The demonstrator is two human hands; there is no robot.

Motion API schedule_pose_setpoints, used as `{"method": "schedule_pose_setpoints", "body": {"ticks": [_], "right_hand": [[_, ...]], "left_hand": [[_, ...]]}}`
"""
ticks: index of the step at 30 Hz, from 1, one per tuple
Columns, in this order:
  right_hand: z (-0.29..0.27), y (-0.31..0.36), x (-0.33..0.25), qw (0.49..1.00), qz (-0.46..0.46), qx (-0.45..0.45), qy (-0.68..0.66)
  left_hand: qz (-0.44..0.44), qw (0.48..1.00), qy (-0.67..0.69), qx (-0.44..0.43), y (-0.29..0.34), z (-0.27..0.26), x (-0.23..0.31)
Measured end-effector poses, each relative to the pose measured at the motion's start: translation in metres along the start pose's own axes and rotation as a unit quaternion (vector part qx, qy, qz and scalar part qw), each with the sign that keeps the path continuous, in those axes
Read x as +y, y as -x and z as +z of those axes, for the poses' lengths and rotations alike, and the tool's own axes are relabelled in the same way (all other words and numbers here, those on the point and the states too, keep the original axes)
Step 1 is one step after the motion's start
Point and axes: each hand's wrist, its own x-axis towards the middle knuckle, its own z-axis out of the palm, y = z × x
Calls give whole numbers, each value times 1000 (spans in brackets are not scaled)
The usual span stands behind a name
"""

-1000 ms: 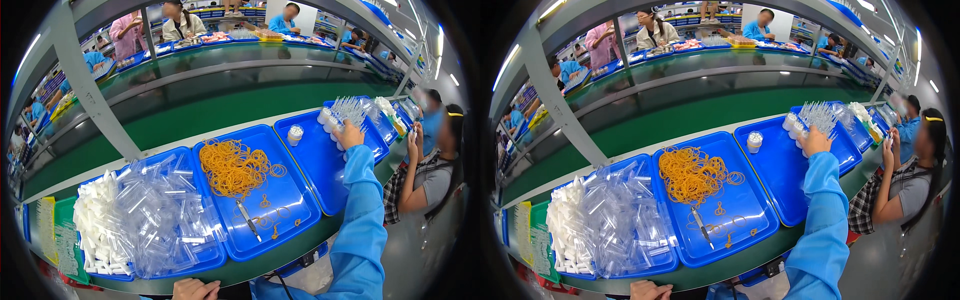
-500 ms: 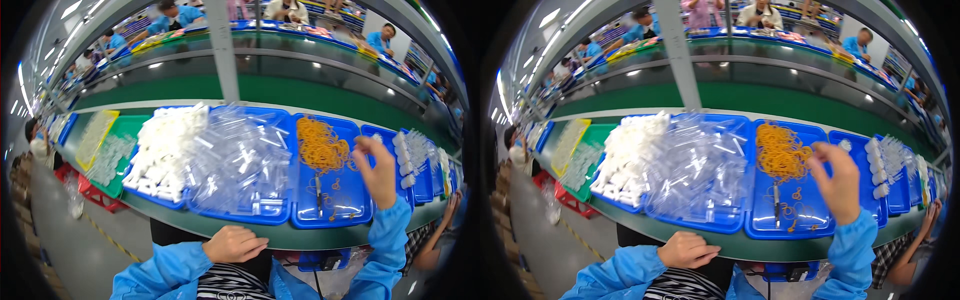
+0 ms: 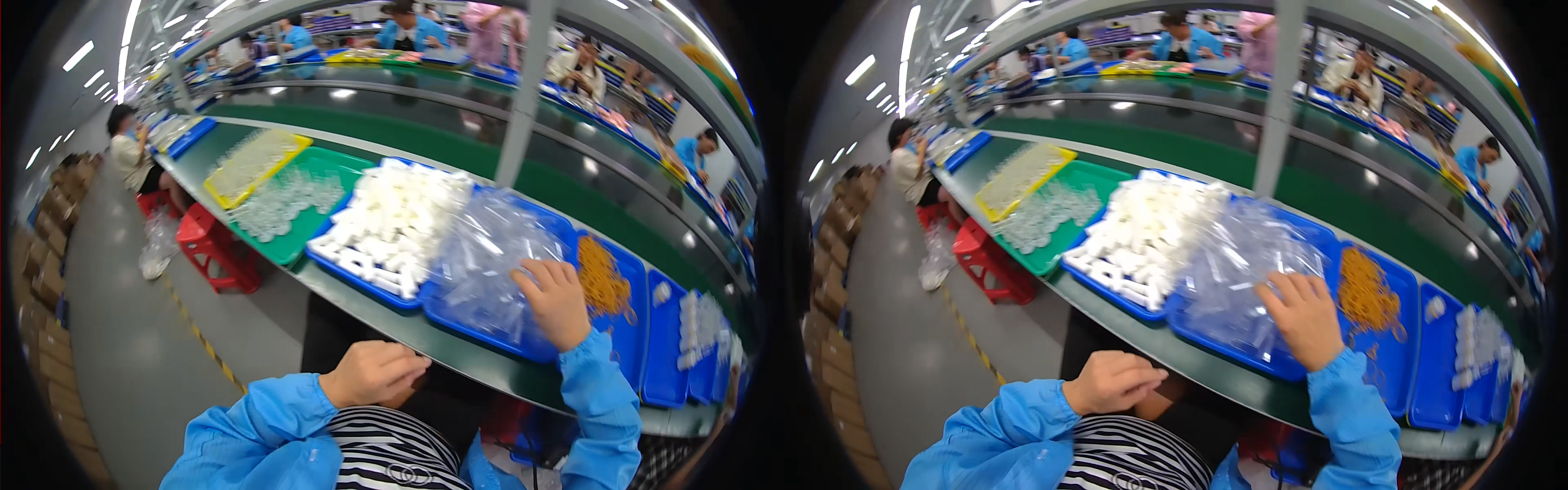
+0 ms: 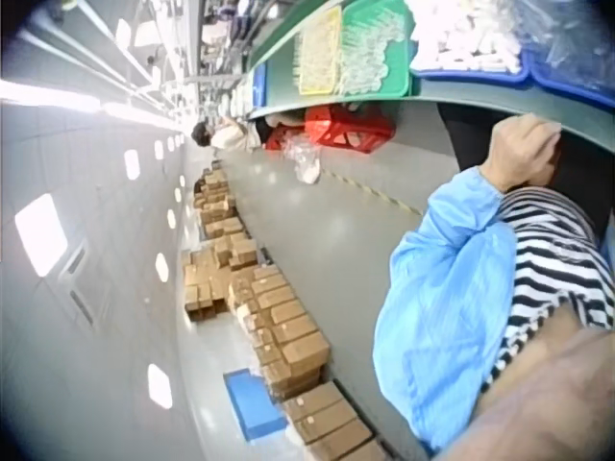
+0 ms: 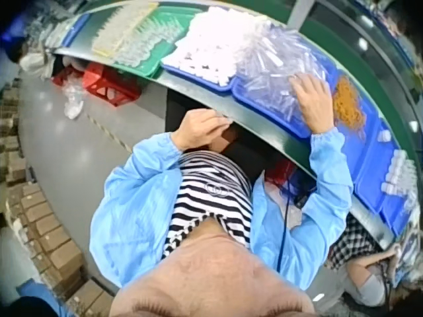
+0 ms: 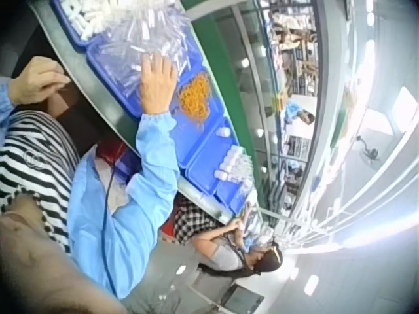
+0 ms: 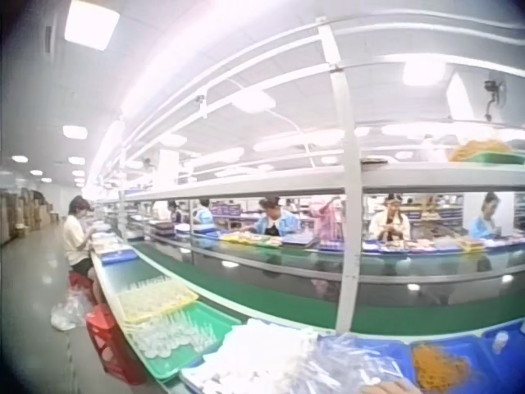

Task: The person assembles small white plastic components by inserting clear plastic tubes into them and securing them with rubber bands. The person uses tweezers to handle the tubes and places the finished assemblies into a blue tray.

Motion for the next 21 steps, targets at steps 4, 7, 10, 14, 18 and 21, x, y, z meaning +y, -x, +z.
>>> {"method": "schedule_pose_setpoints", "body": {"ticks": [4,7,10,14,18,21], "right_hand": [[1,2,3,999,-7,-3,39],[4,2,0,999,-2,-12,35],[1,-5,-4,999,6,-34,37],[-17,-16,-16,999,26,-38,28],[-22,-56,-42,996,2,-40,-75],[-2,-103,-73,985,-55,-63,-148]], "left_hand": [[-169,977,-67,109,17,-58,-43],[-285,933,-110,190,25,-100,-86],[-291,925,-200,142,29,-132,-136],[-200,899,-389,-12,23,-152,-197],[-170,845,-488,-139,8,-155,-231],[-145,822,-528,-158,12,-159,-249]]}}
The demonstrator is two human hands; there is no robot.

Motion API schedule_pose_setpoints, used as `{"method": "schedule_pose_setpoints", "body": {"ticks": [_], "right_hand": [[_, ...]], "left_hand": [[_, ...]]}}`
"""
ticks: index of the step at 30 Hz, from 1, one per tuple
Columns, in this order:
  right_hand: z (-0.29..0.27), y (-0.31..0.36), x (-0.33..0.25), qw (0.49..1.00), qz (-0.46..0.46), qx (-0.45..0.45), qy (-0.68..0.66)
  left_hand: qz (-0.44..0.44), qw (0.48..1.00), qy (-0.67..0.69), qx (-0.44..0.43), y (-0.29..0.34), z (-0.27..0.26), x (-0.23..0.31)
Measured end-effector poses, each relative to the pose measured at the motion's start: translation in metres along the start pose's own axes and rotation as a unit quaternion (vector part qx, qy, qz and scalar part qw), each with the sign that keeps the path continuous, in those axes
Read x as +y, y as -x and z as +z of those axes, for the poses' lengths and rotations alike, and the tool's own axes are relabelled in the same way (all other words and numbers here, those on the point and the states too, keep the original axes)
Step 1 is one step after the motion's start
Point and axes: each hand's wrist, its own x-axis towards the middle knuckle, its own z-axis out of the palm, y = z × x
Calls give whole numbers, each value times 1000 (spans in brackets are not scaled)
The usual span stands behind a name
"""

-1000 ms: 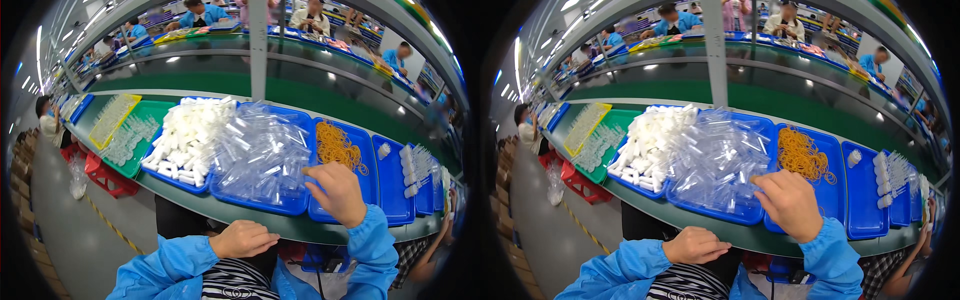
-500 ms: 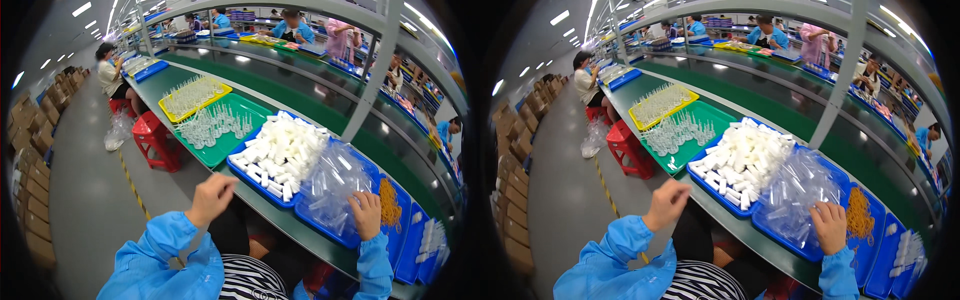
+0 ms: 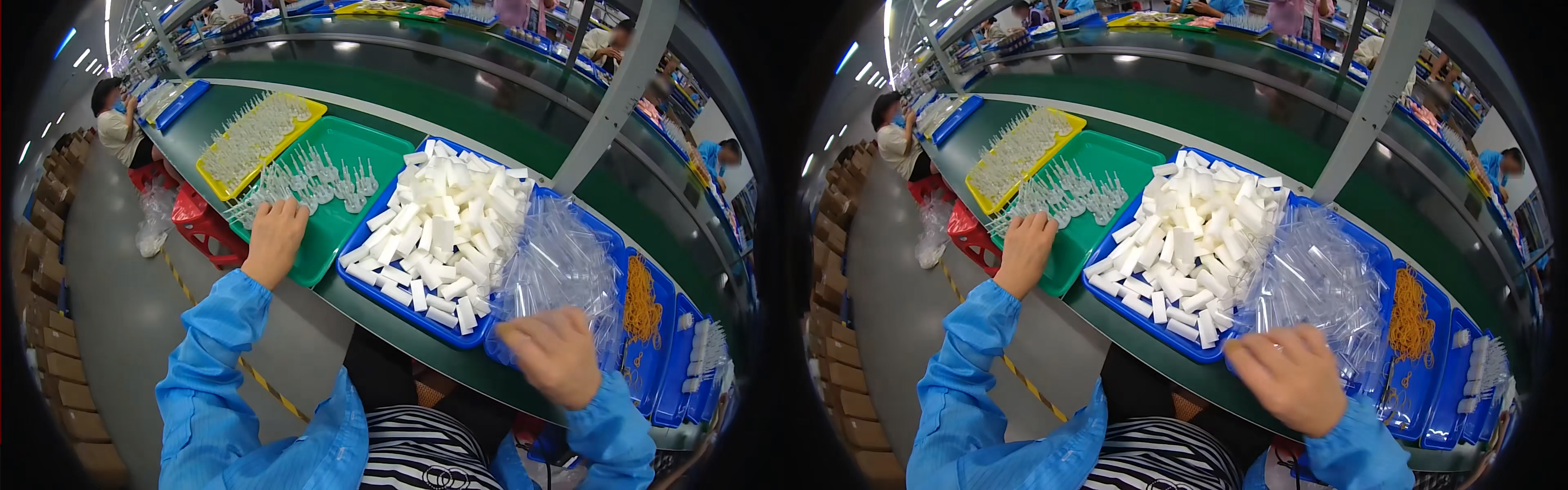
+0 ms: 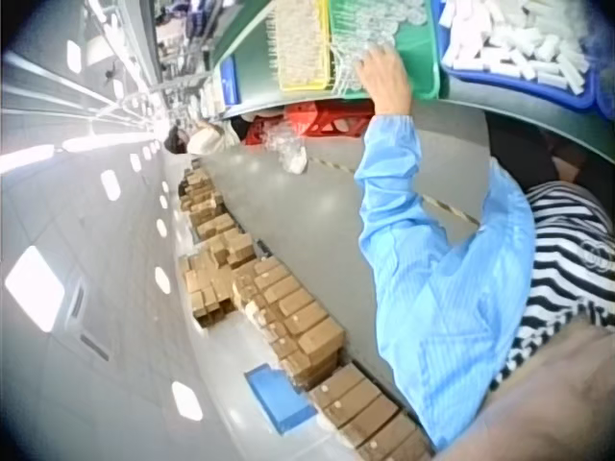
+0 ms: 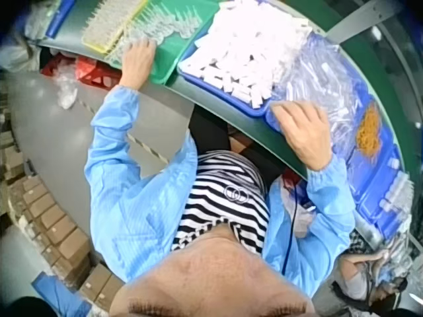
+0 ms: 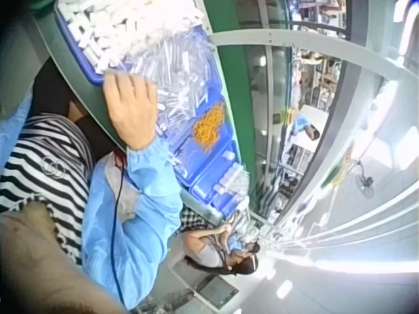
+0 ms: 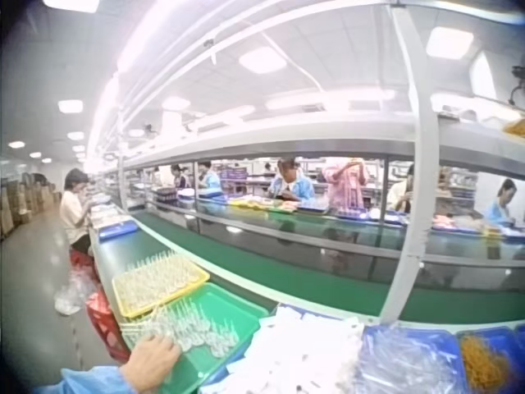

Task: The person assembles small white plastic components by inserting clear plastic tubes into them and securing them with rubber bands. The person uses tweezers to handle the tubes and places the finished assemblies into a blue tray.

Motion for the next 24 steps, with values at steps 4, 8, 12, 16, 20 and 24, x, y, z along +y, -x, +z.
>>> {"method": "schedule_pose_setpoints", "body": {"ticks": [4,8,12,16,20,24], "right_hand": [[53,-57,-2,999,26,-7,-22],[92,-96,-3,996,85,-40,-1],[114,-104,-6,995,63,-60,47],[115,-103,-6,997,53,-36,44],[85,-101,-7,990,117,-27,-72],[36,-93,-1,884,283,14,-371]], "left_hand": [[0,1000,19,20,-4,-4,1],[-47,992,110,47,3,-22,10],[-109,969,213,64,10,-50,17],[-167,896,390,127,15,-60,36],[-143,818,533,163,18,-77,86],[-92,772,614,137,27,-100,137]]}}
